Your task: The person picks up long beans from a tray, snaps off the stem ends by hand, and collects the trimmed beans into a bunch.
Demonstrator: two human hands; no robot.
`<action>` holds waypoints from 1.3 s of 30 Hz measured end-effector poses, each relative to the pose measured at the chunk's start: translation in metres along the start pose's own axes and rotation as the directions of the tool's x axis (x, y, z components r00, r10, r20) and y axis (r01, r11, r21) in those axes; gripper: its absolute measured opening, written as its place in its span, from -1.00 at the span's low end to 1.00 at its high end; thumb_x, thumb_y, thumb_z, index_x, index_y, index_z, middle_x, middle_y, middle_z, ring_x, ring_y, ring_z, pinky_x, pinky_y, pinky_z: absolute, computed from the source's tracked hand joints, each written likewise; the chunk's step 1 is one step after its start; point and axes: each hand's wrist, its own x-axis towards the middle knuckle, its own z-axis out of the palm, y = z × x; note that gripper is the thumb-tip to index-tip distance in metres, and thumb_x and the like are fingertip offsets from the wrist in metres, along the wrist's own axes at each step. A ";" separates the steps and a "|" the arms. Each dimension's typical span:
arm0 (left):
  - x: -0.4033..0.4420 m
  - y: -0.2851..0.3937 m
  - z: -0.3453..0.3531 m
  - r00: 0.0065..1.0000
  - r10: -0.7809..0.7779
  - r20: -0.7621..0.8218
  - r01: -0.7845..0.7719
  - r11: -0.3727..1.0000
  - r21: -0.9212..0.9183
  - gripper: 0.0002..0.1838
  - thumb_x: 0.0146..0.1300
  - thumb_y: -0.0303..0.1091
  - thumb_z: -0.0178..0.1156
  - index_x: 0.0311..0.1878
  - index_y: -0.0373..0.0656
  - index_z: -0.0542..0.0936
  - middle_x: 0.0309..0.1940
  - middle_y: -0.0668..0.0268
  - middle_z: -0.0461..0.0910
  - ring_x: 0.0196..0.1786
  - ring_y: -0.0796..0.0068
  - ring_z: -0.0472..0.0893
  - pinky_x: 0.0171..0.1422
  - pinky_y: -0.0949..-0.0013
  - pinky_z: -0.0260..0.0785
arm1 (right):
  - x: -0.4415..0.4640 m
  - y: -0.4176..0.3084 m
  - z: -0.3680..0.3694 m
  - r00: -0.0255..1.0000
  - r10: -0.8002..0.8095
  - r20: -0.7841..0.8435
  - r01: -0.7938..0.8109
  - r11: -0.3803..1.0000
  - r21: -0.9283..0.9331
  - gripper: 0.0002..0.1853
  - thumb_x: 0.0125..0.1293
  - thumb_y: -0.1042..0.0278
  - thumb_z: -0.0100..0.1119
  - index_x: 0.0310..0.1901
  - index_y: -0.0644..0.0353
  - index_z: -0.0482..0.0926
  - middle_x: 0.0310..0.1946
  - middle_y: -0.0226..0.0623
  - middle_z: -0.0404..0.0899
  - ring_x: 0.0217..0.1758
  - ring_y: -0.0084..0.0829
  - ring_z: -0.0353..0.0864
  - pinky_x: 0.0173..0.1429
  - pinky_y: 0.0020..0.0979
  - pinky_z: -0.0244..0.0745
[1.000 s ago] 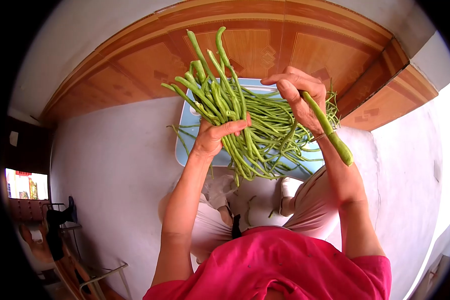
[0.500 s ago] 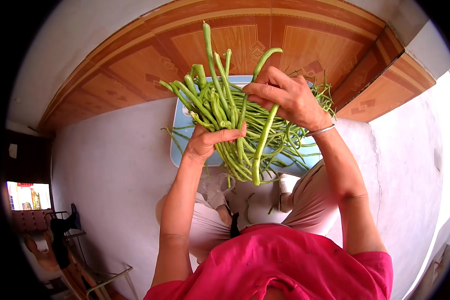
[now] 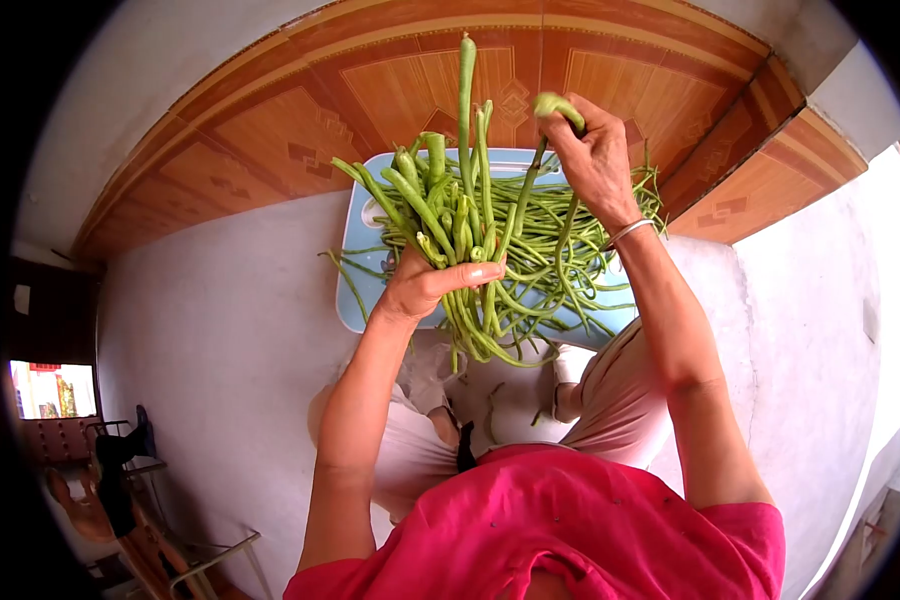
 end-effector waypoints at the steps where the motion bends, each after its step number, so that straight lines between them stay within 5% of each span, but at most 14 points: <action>1: 0.000 0.003 0.001 1.000 -0.002 -0.019 0.002 1.000 -0.028 -0.76 0.01 -0.44 0.32 -0.24 -0.22 0.54 -0.38 0.29 0.59 -0.36 0.54 0.53 -0.33 0.48 0.36 | 0.004 -0.005 -0.005 0.998 0.060 0.019 -0.062 0.992 0.112 -0.75 0.28 0.30 0.16 -0.48 0.27 0.48 -0.62 -0.59 0.37 -0.51 -0.75 0.26 -0.46 -0.56 0.16; 4: 0.000 0.008 -0.014 0.986 0.030 -0.164 -0.035 0.999 -0.029 -0.78 0.01 -0.42 0.30 -0.24 -0.22 0.56 -0.38 0.27 0.60 -0.37 0.53 0.54 -0.32 0.51 0.35 | 0.000 0.002 -0.019 0.984 0.153 0.095 -0.151 0.988 -0.034 -0.70 0.29 0.19 0.20 -0.45 0.27 0.55 -0.63 -0.58 0.36 -0.54 -0.72 0.21 -0.46 -0.53 0.17; 10: 0.002 0.007 -0.047 0.953 0.092 -0.287 -0.152 0.969 -0.194 -0.76 0.03 -0.40 0.31 -0.21 -0.17 0.55 -0.36 0.22 0.61 -0.41 0.57 0.47 -0.31 0.51 0.34 | -0.007 0.035 -0.034 0.939 0.173 0.296 -0.029 0.901 -0.434 -0.70 0.24 0.17 0.24 -0.39 0.30 0.64 -0.71 -0.43 0.41 -0.60 -0.61 0.28 -0.46 -0.41 0.29; 12: 0.002 0.007 -0.050 0.947 0.088 -0.310 -0.154 0.968 -0.196 -0.79 0.04 -0.41 0.32 -0.23 -0.17 0.57 -0.36 0.26 0.61 -0.40 0.60 0.48 -0.29 0.53 0.35 | -0.011 0.052 -0.035 0.799 0.280 0.533 -0.046 0.911 -0.410 -0.66 0.27 0.14 0.22 -0.30 0.33 0.67 -0.62 -0.35 0.60 -0.56 -0.53 0.50 -0.38 -0.41 0.44; 14: 0.005 0.005 -0.049 0.942 0.073 -0.329 -0.156 0.960 -0.231 -0.81 0.06 -0.42 0.30 -0.24 -0.18 0.58 -0.36 0.27 0.61 -0.39 0.60 0.49 -0.27 0.52 0.35 | -0.017 0.076 -0.034 0.693 0.209 0.690 0.026 0.949 -0.314 -0.62 0.31 0.10 0.18 -0.32 0.35 0.67 -0.59 -0.34 0.63 -0.56 -0.53 0.53 -0.38 -0.42 0.46; 17: 0.008 0.005 -0.043 0.949 0.065 -0.308 -0.133 0.970 -0.206 -0.81 0.08 -0.40 0.30 -0.23 -0.21 0.59 -0.36 0.29 0.61 -0.38 0.60 0.48 -0.29 0.53 0.33 | -0.015 0.032 -0.021 0.847 0.190 0.496 -0.066 0.964 -0.258 -0.57 0.37 0.06 0.10 -0.39 0.32 0.67 -0.58 -0.36 0.64 -0.51 -0.55 0.55 -0.32 -0.43 0.47; 20: 0.010 0.006 -0.029 0.953 0.069 -0.295 -0.118 0.981 -0.152 -0.80 0.09 -0.40 0.29 -0.20 -0.22 0.59 -0.37 0.29 0.62 -0.37 0.60 0.49 -0.29 0.54 0.34 | -0.019 -0.023 -0.005 0.806 0.363 0.468 -0.434 0.899 0.049 -0.53 0.40 0.02 0.05 -0.40 0.30 0.68 -0.57 -0.39 0.64 -0.52 -0.58 0.51 -0.34 -0.45 0.43; 22: 0.013 0.006 -0.022 0.950 0.075 -0.302 -0.119 0.984 -0.129 -0.78 0.04 -0.40 0.32 -0.22 -0.19 0.58 -0.37 0.28 0.63 -0.37 0.59 0.50 -0.29 0.52 0.33 | -0.031 -0.022 0.010 0.771 0.362 0.524 -0.420 0.907 -0.009 -0.53 0.40 0.01 0.05 -0.42 0.29 0.68 -0.58 -0.43 0.63 -0.57 -0.63 0.42 -0.43 -0.49 0.35; 23: 0.013 0.004 -0.021 0.947 0.078 -0.310 -0.132 0.979 -0.156 -0.79 0.05 -0.42 0.31 -0.22 -0.19 0.58 -0.36 0.28 0.63 -0.37 0.59 0.50 -0.29 0.51 0.35 | -0.040 -0.020 0.020 0.825 0.204 0.527 -0.286 0.955 0.078 -0.50 0.39 -0.03 0.06 -0.45 0.29 0.67 -0.63 -0.46 0.57 -0.61 -0.67 0.32 -0.52 -0.52 0.25; 26: 0.012 -0.002 -0.021 0.935 0.061 -0.350 -0.155 0.956 -0.249 -0.81 0.09 -0.47 0.29 -0.20 -0.20 0.57 -0.34 0.30 0.62 -0.37 0.58 0.51 -0.28 0.49 0.38 | -0.051 -0.022 0.031 0.816 0.142 0.560 -0.106 0.990 -0.096 -0.68 0.27 0.12 0.26 -0.29 0.28 0.65 -0.58 -0.42 0.51 -0.53 -0.64 0.39 -0.45 -0.39 0.35; 29: 0.012 -0.005 -0.021 0.923 0.011 -0.386 -0.151 0.930 -0.336 -0.81 0.10 -0.50 0.29 -0.19 -0.20 0.56 -0.36 0.35 0.59 -0.37 0.57 0.52 -0.26 0.47 0.41 | -0.056 -0.026 0.044 0.909 0.055 0.414 -0.016 0.995 -0.098 -0.71 0.19 0.21 0.36 -0.41 0.27 0.52 -0.65 -0.48 0.31 -0.56 -0.62 0.20 -0.47 -0.44 0.22; 32: 0.012 -0.005 -0.020 0.920 0.007 -0.391 -0.161 0.918 -0.363 -0.80 0.10 -0.50 0.30 -0.19 -0.20 0.56 -0.39 0.39 0.55 -0.36 0.57 0.53 -0.25 0.45 0.43 | -0.056 -0.016 0.044 0.893 -0.133 0.430 0.171 0.984 -0.052 -0.71 0.21 0.22 0.33 -0.37 0.30 0.50 -0.62 -0.40 0.28 -0.54 -0.58 0.23 -0.45 -0.41 0.25; 36: 0.010 -0.007 -0.025 0.917 0.031 -0.398 -0.176 0.927 -0.333 -0.79 0.10 -0.50 0.30 -0.17 -0.22 0.57 -0.36 0.37 0.56 -0.38 0.56 0.53 -0.25 0.47 0.42 | -0.055 -0.010 0.037 0.851 -0.012 0.525 0.030 0.999 -0.026 -0.73 0.31 0.23 0.20 -0.15 0.30 0.59 -0.42 -0.08 0.56 -0.38 -0.29 0.50 -0.20 -0.29 0.42; 39: 0.010 -0.005 -0.027 0.918 0.053 -0.394 -0.194 0.925 -0.327 -0.78 0.09 -0.51 0.30 -0.17 -0.25 0.56 -0.35 0.35 0.57 -0.38 0.56 0.53 -0.27 0.47 0.42 | -0.054 -0.009 0.039 0.882 -0.006 0.471 -0.036 0.996 0.080 -0.70 0.39 0.21 0.08 -0.16 0.32 0.60 -0.34 -0.19 0.62 -0.29 -0.47 0.52 -0.13 -0.37 0.44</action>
